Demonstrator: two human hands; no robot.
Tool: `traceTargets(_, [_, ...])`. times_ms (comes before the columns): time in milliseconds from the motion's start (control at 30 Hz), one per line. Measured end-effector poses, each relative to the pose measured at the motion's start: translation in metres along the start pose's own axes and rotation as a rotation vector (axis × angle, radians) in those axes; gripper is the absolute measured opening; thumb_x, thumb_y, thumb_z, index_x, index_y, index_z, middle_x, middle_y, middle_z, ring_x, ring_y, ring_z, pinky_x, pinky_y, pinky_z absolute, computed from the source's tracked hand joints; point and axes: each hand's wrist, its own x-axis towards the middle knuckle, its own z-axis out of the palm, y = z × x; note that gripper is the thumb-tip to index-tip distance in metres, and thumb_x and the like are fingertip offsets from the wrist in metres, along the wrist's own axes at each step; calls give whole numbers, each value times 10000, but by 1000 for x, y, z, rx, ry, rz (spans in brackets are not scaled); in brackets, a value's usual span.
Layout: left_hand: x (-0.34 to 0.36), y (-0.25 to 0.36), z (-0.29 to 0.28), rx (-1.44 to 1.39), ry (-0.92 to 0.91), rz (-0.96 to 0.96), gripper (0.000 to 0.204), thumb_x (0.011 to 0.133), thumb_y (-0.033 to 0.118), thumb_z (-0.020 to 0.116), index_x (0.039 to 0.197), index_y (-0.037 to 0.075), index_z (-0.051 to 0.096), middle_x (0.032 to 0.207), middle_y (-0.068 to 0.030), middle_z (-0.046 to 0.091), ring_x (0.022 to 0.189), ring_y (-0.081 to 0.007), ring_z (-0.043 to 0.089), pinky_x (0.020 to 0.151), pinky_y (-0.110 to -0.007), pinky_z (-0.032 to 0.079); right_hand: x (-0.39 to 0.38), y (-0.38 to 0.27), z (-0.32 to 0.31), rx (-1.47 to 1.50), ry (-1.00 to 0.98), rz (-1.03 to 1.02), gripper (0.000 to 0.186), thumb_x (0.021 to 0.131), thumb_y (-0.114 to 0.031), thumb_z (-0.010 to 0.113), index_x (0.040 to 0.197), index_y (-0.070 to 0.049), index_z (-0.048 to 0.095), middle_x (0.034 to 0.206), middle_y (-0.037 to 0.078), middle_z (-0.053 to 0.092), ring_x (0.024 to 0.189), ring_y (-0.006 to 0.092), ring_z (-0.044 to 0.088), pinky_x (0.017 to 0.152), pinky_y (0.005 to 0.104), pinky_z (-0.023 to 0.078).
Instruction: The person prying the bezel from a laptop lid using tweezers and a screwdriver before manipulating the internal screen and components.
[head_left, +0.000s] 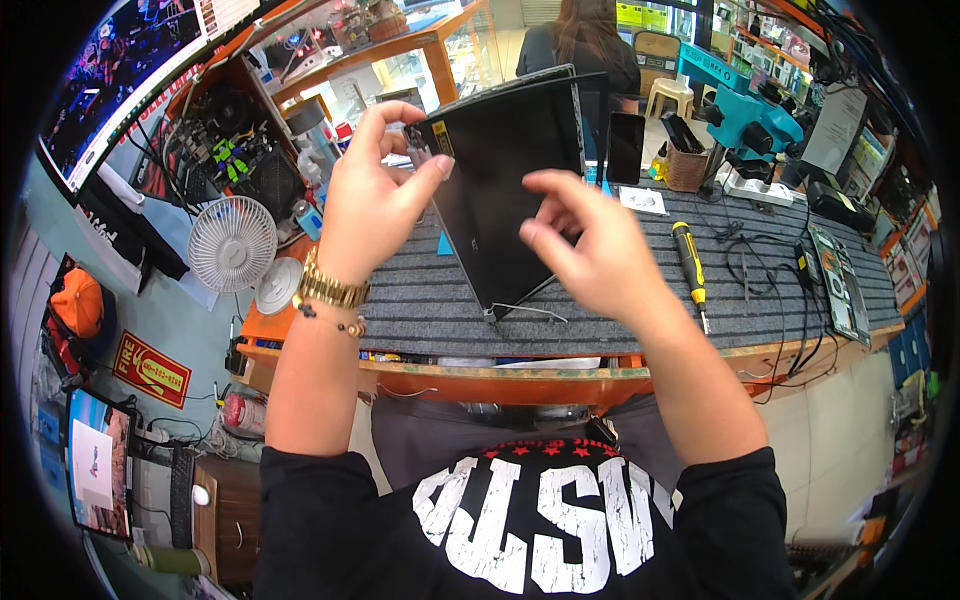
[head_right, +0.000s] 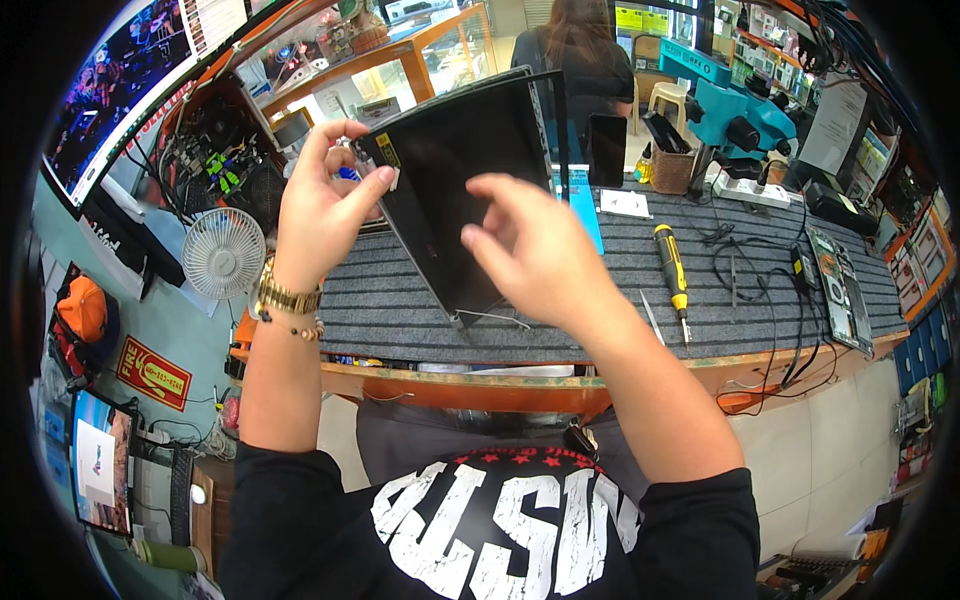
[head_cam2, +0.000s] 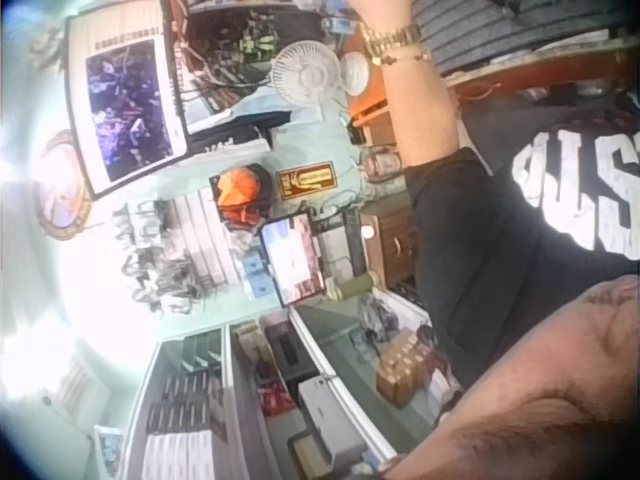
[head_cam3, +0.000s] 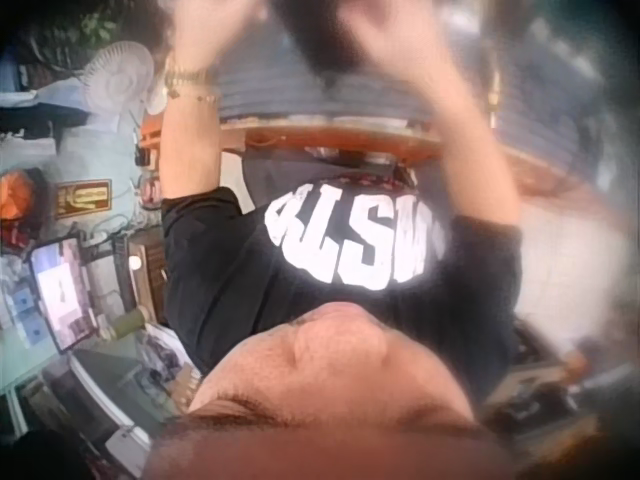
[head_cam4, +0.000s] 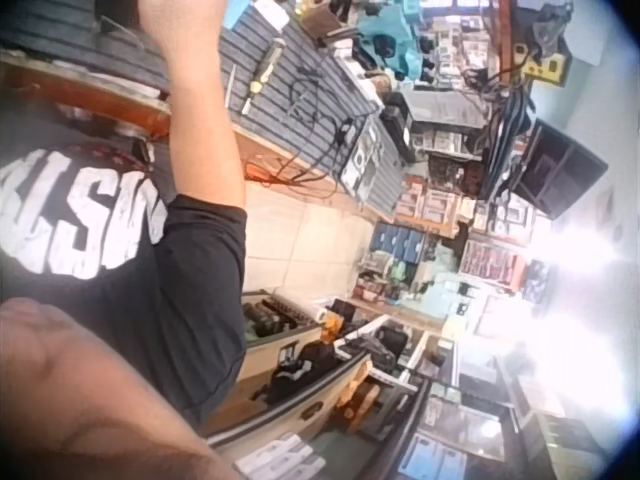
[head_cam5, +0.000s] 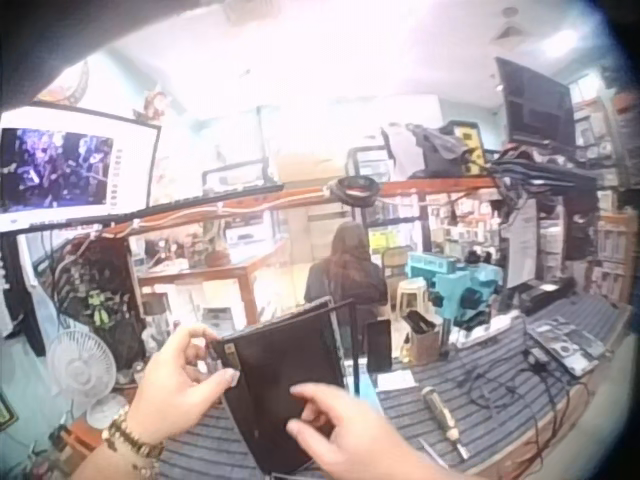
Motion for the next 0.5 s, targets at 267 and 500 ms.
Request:
traceTargets(267, [1,-18,-9,-233,-58,-213,552,1096,86,835,1540,44,510,1192,-106,738,1014,-164,797,715,-293,703,-21,18,77,-62,91,-38,683,899,-176,979,1481,3,668,1303,165,716,1196,345,741,1036,444,623])
traceTargets(500, [-44,-36,-12,-426,16,-167,533,1115,40,788,1554,37,484,1366,-156,735,1109,-188,813,780,-305,740,-18,14,78,196,-187,255,531,818,-90,979,1250,-5,681,1187,168,706,1070,320,737,951,436,623])
